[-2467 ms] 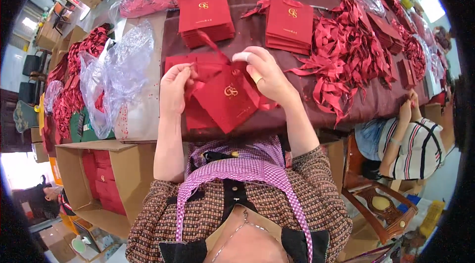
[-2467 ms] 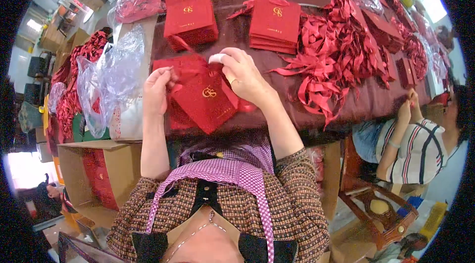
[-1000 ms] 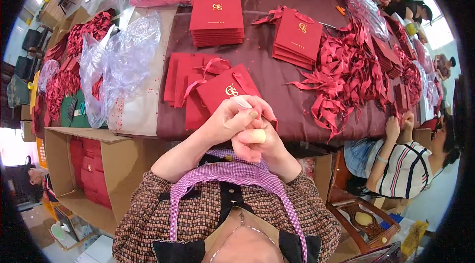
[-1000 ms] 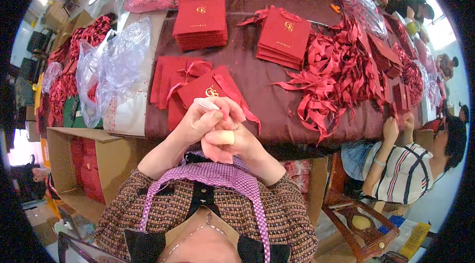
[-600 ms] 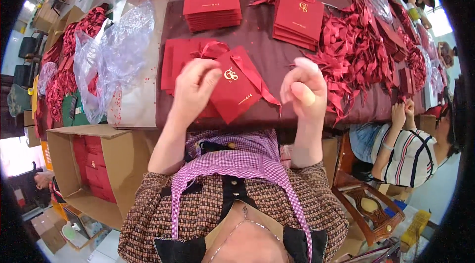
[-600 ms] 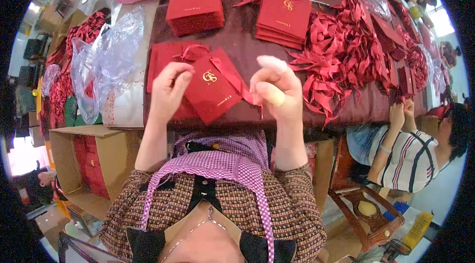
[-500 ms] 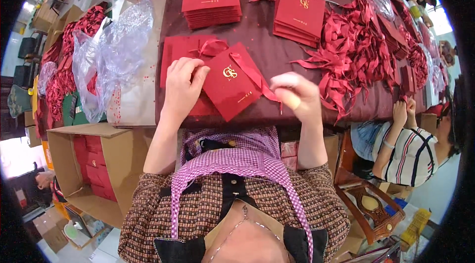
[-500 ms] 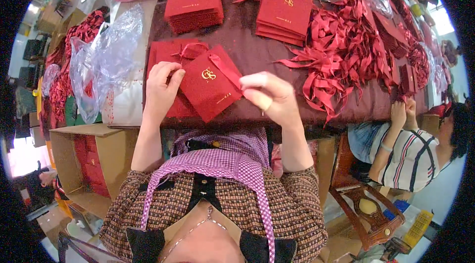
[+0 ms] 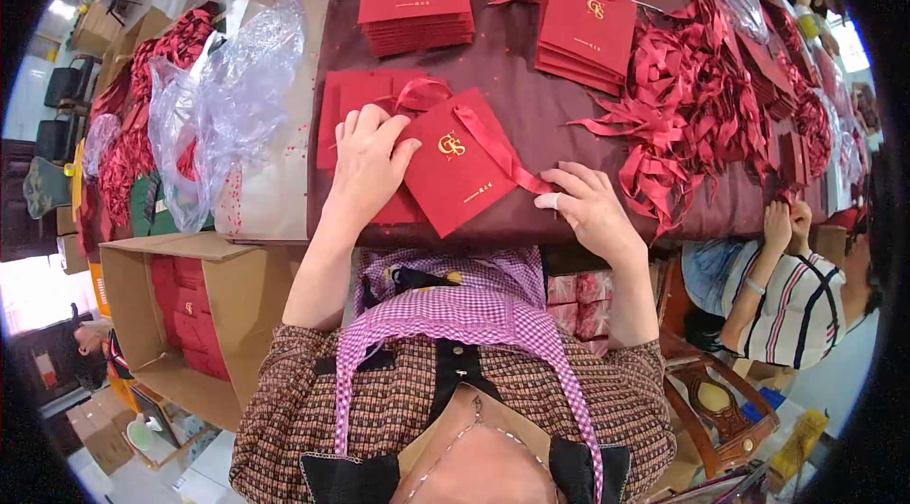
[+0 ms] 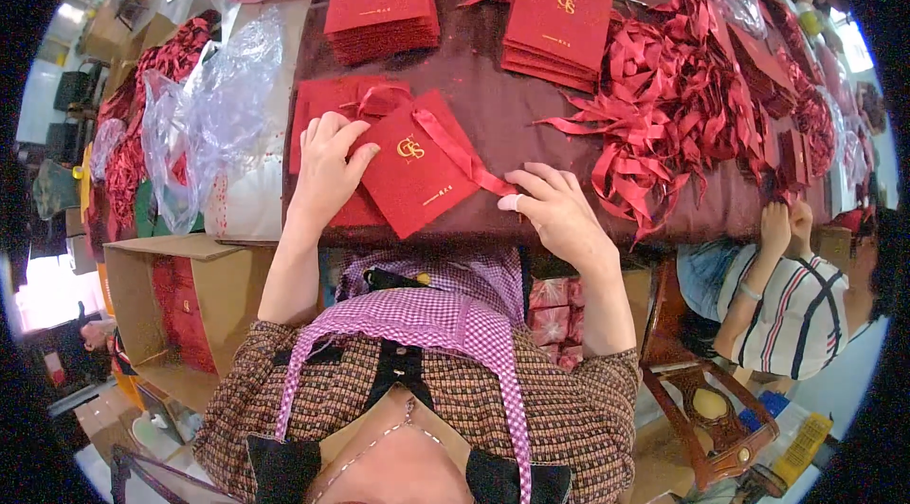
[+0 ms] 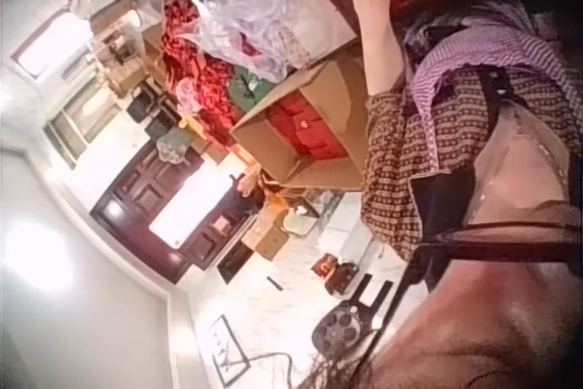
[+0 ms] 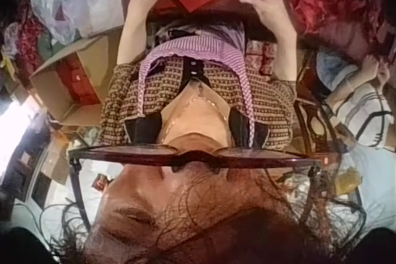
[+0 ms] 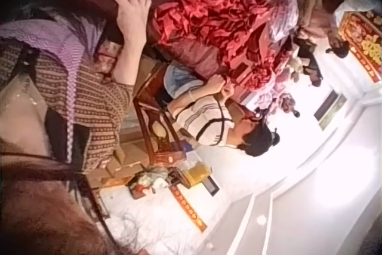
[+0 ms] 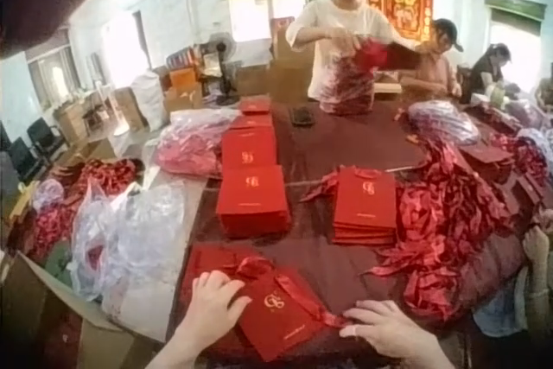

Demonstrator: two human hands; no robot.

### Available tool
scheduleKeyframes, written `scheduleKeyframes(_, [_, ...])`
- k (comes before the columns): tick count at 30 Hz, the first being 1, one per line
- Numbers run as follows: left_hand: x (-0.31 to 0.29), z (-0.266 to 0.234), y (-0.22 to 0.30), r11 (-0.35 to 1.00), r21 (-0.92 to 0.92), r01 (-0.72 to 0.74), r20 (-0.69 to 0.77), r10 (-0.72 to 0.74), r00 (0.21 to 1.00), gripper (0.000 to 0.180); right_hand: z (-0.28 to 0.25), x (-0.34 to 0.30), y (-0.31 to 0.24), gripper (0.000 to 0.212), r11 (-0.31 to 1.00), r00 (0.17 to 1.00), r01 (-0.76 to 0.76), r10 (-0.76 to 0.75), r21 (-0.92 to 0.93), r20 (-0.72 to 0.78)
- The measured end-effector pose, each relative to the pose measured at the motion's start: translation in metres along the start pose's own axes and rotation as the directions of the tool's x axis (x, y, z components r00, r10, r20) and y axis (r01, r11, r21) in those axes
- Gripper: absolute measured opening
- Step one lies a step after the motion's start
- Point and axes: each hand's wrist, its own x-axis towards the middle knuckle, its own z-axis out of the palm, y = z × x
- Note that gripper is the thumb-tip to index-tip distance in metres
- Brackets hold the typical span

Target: The person ties red ribbons onto small red gift bags by hand in an assembly line setting.

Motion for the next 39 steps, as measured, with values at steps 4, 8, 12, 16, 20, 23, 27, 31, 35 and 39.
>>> scheduleKeyframes(4, [0.001, 0.004, -0.004, 0.998, -0.066, 0.013, -0.028, -0.015, 1.0, 0.024, 0.006, -0.006, 0.011, 0.018, 0.999, 0.998, -0.003, 0.006, 0.041, -0.07])
scheduleKeyframes(8, [0.005, 0.005, -0.009, 0.974, -0.224, 0.036, -0.006, -0.038, 0.999, 0.019, 0.011, -0.003, 0.004, 0.018, 0.955, 0.974, 0.017, 0.05, 0.295, -0.221])
scheduleKeyframes(12, [0.005, 0.003, -0.004, 0.927, -0.333, 0.172, 0.07, -0.157, 0.985, 0.013, 0.001, 0.009, -0.011, 0.013, 0.56, 0.915, 0.266, 0.11, 0.785, -0.388])
scheduleKeyframes(16, [0.008, 0.006, 0.002, 0.806, -0.46, 0.374, 0.227, -0.3, 0.926, 0.013, 0.01, 0.038, -0.027, 0.008, 0.225, 0.861, 0.467, 0.103, 0.855, -0.498])
scheduleKeyframes(20, [0.007, 0.007, 0.006, 0.714, -0.574, 0.401, 0.296, -0.276, 0.915, 0.014, 0.024, 0.056, -0.051, 0.015, 0.467, 0.971, 0.087, 0.157, 0.88, -0.18])
scheduleKeyframes(23, [0.007, 0.007, 0.01, 0.66, -0.625, 0.417, 0.319, -0.271, 0.908, 0.015, 0.038, 0.079, -0.055, 0.013, 0.804, 0.917, 0.224, 0.017, 0.551, -0.399])
scheduleKeyframes(27, [0.003, 0.009, 0.01, 0.639, -0.663, 0.39, 0.302, -0.249, 0.92, 0.016, 0.051, 0.092, -0.058, 0.012, 0.908, 0.889, 0.166, 0.031, 0.385, -0.458])
scheduleKeyframes(31, [0.003, 0.006, 0.011, 0.656, -0.64, 0.401, 0.321, -0.246, 0.915, 0.017, 0.049, 0.097, -0.061, 0.012, 0.926, 0.905, 0.102, 0.067, 0.365, -0.421])
scheduleKeyframes(35, [0.004, 0.003, 0.014, 0.663, -0.634, 0.398, 0.34, -0.224, 0.914, 0.014, 0.048, 0.099, -0.062, 0.011, 0.923, 0.903, 0.069, 0.103, 0.378, -0.418])
scheduleKeyframes(39, [0.003, 0.0, 0.017, 0.678, -0.632, 0.375, 0.317, -0.215, 0.924, 0.014, 0.047, 0.102, -0.064, 0.012, 0.913, 0.899, 0.06, 0.125, 0.402, -0.42])
